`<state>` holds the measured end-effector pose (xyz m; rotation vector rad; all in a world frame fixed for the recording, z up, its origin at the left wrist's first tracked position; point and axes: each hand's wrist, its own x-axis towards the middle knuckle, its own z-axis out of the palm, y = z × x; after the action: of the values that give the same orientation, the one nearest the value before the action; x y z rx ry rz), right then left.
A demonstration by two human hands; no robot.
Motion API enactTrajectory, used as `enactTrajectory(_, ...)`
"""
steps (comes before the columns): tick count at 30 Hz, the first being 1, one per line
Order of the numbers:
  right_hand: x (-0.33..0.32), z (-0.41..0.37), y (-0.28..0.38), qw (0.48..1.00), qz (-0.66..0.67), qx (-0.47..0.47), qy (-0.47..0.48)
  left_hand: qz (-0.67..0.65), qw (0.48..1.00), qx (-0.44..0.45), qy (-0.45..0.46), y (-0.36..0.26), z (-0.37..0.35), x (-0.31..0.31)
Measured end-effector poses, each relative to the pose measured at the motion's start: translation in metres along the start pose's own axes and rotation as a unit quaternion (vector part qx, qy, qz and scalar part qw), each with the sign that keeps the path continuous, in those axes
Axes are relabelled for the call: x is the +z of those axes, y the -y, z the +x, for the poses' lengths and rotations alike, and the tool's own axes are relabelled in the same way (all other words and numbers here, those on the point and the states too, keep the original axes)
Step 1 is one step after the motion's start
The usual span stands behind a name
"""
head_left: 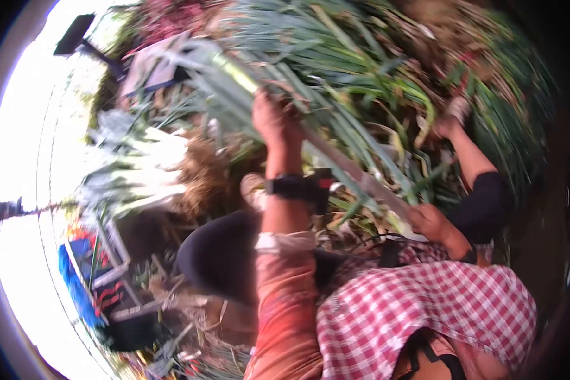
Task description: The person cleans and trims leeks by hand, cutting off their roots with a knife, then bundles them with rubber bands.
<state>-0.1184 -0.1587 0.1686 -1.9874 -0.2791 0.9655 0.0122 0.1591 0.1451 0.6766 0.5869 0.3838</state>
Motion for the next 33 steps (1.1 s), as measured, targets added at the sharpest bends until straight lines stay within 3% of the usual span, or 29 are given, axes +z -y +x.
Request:
enactTrajectory(2, -0.001, -0.005, -0.043, 0.990, -0.136, 0.014, -0.023, -0.004, 0.997, 0.067, 0.024, -0.046, -0.005, 0.013)
enactTrajectory(4, 0.004, -0.002, -0.045, 0.995, -0.005, 0.091, -0.048, 0.042, 0.990, 0.132, 0.041, -0.090, 0.003, 0.019)
enactTrajectory(8, -0.007, 0.028, -0.044, 0.991, -0.109, -0.014, -0.075, 0.061, 0.962, 0.264, 0.018, -0.166, 0.002, 0.030)
enactTrajectory(9, -0.008, 0.031, -0.047, 0.992, -0.105, -0.012, -0.075, 0.102, 0.945, 0.309, -0.027, -0.188, 0.003, 0.024)
enactTrajectory(12, -0.003, 0.035, -0.033, 0.995, -0.081, 0.017, -0.063, 0.096, 0.933, 0.333, -0.096, -0.263, 0.016, -0.025)
enactTrajectory(13, -0.002, 0.037, -0.032, 0.994, -0.090, 0.018, -0.067, 0.149, 0.927, 0.334, -0.079, -0.287, 0.033, -0.062)
enactTrajectory(14, -0.003, 0.037, -0.031, 0.992, -0.098, 0.017, -0.074, 0.400, 0.856, 0.314, -0.092, -0.299, 0.031, -0.096)
enactTrajectory(15, -0.002, 0.037, -0.024, 0.994, -0.079, 0.039, -0.070, 0.722, 0.612, 0.289, -0.147, -0.311, 0.028, -0.130)
enactTrajectory(16, -0.004, 0.038, -0.026, 0.993, -0.078, 0.043, -0.074, 0.855, 0.398, 0.292, -0.161, -0.324, 0.025, -0.164)
enactTrajectory(17, -0.006, 0.041, -0.029, 0.992, -0.103, 0.036, -0.069, 0.843, 0.324, 0.425, -0.057, -0.320, 0.029, -0.214)
enactTrajectory(18, -0.008, 0.043, -0.031, 0.989, -0.127, 0.030, -0.065, 0.860, 0.373, 0.345, -0.053, -0.314, 0.021, -0.222)
enactTrajectory(19, -0.009, 0.046, -0.025, 0.987, -0.149, 0.032, -0.057, 0.766, 0.575, 0.282, -0.059, -0.303, 0.014, -0.223)
enactTrajectory(20, -0.011, 0.050, -0.020, 0.983, -0.171, 0.039, -0.050, 0.705, 0.668, 0.233, -0.048, -0.297, 0.014, -0.221)
enactTrajectory(21, -0.013, 0.056, -0.030, 0.979, -0.199, 0.010, -0.045, 0.634, 0.750, 0.185, -0.048, -0.292, 0.018, -0.224)
enactTrajectory(23, -0.020, 0.067, -0.052, 0.947, -0.320, 0.033, -0.001, 0.506, 0.840, 0.195, 0.016, -0.314, 0.038, -0.224)
enactTrajectory(26, -0.016, 0.069, -0.048, 0.849, -0.490, 0.139, 0.144, 0.418, 0.878, 0.217, 0.079, -0.305, 0.014, -0.118)
enactTrajectory(27, -0.010, 0.077, -0.048, 0.803, -0.548, 0.149, 0.180, 0.291, 0.932, 0.162, 0.145, -0.301, -0.011, -0.081)
enactTrajectory(28, -0.008, 0.084, -0.068, 0.835, -0.527, 0.087, 0.132, 0.158, 0.961, 0.104, 0.201, -0.291, -0.039, -0.050)
enactTrajectory(30, -0.006, 0.108, -0.040, 0.860, -0.484, 0.106, 0.121, 0.076, 0.933, 0.006, 0.351, -0.264, -0.071, -0.021)
enactTrajectory(31, -0.002, 0.119, -0.041, 0.905, -0.423, 0.016, 0.038, 0.112, 0.942, 0.032, 0.314, -0.249, -0.079, -0.016)
enactTrajectory(32, 0.004, 0.132, -0.035, 0.929, -0.370, -0.008, -0.013, 0.149, 0.948, 0.054, 0.275, -0.233, -0.088, -0.011)
enactTrajectory(33, 0.013, 0.145, -0.026, 0.947, -0.312, -0.034, -0.062, 0.328, 0.905, 0.133, 0.236, -0.215, -0.101, -0.002)
